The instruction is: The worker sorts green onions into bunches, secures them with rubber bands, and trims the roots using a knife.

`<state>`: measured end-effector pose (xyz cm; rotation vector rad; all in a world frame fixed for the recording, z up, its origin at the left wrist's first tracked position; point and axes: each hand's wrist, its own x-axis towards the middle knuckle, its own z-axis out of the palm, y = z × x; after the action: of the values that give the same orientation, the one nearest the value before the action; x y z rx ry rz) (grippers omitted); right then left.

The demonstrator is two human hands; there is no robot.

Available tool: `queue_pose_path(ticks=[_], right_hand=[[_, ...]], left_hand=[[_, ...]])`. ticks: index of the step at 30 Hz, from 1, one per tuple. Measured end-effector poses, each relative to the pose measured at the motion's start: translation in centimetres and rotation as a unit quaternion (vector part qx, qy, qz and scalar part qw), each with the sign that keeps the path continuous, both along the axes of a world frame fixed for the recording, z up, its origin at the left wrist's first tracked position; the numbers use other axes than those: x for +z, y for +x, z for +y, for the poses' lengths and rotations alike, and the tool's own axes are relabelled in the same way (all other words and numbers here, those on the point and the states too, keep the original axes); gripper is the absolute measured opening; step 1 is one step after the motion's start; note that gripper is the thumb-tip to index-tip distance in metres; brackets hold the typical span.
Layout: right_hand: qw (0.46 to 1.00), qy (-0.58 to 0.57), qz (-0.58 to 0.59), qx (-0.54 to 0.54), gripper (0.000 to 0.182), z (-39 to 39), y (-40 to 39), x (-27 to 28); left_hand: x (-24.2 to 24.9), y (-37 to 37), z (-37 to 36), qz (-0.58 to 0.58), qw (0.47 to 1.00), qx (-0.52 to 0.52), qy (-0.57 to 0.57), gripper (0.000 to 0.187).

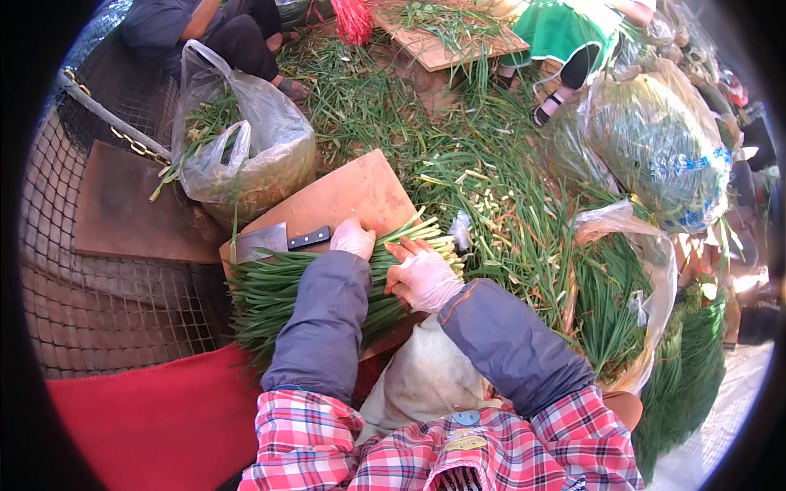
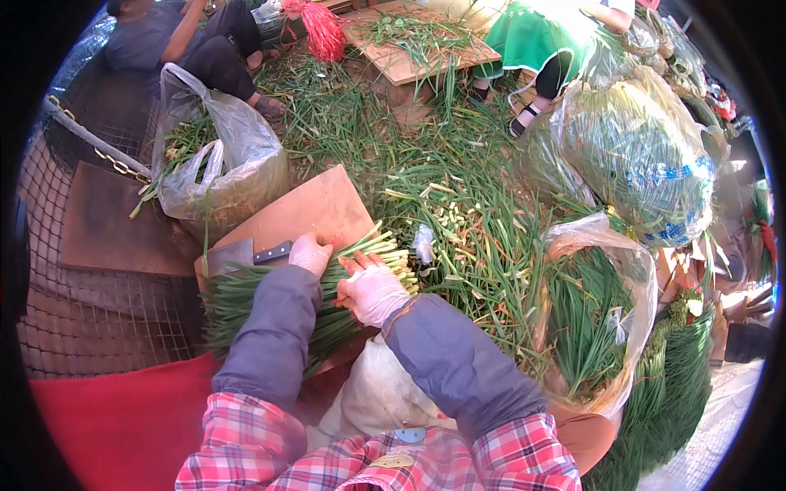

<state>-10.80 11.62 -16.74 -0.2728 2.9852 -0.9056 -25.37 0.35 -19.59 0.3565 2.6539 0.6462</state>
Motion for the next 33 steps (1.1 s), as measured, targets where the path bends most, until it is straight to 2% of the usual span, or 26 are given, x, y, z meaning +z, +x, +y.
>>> queue_pose_path(ticks=[4,7,10,13,15,16,19,20,24,26,27,29,30,33], right_hand=[[1.0,-0.017,-0.008,-0.004,0.018,0.2,0.0,0.4],[1.0,-0.023,0.005,-0.002,0.019,0.0,0.1,0.3],[0.999,-0.028,0.016,-0.017,0.014,-0.1,0.1,0.6],[0.999,0.019,0.048,-0.016,0.012,-0.8,0.4,1.3],[0.992,0.093,0.081,-0.001,0.01,-2.1,1.4,4.7],[0.984,0.135,0.104,0.047,0.016,-2.7,2.1,6.1],[0.992,0.078,0.006,0.1,0.013,-4.6,3.7,5.5],[0.997,0.039,-0.029,0.056,0.012,-5.0,3.4,5.2],[0.978,-0.107,-0.127,-0.127,0.014,-5.5,-0.4,4.0],[0.927,-0.217,-0.2,-0.231,0.018,-4.6,-2.7,3.2],[0.872,-0.294,-0.272,-0.281,0.02,-4.2,-3.6,2.0],[0.846,-0.302,-0.306,-0.315,0.018,-3.7,-4.4,1.5],[0.829,-0.314,-0.33,-0.325,0.018,-3.6,-4.9,2.8],[0.801,-0.31,-0.392,-0.329,0.017,-3.3,-5.9,3.5]], left_hand=[[0.9,0.5,-2.7,-0.078,0.988,-0.046,0.122,0.019],[1.2,1.2,-2.9,-0.074,0.987,-0.06,0.128,0.017],[-1.1,1.1,-3.2,-0.108,0.958,-0.028,0.263,0.021],[-0.8,1.3,-3.2,-0.115,0.963,-0.013,0.245,0.021],[-0.8,1.5,-3.1,-0.052,0.971,-0.004,0.235,0.019],[-1.0,1.9,-3.3,-0.025,0.973,0.002,0.227,0.018],[-0.1,2.3,-3.1,0.048,0.983,-0.009,0.177,0.017],[-0.3,2.3,-3.2,0.076,0.982,-0.026,0.17,0.018],[-0.7,2.7,-3.5,-0.001,0.979,-0.021,0.203,0.015],[0.1,2.5,-3.6,-0.04,0.982,-0.019,0.182,0.014],[-0.7,2.1,-3.6,-0.066,0.97,-0.001,0.234,0.013],[-2.9,1.5,-3.7,-0.122,0.935,0.034,0.331,0.012],[-1.4,1.6,-3.6,-0.135,0.939,0.029,0.314,0.01],[-2.3,1.2,-3.8,-0.14,0.94,0.03,0.311,0.008]])
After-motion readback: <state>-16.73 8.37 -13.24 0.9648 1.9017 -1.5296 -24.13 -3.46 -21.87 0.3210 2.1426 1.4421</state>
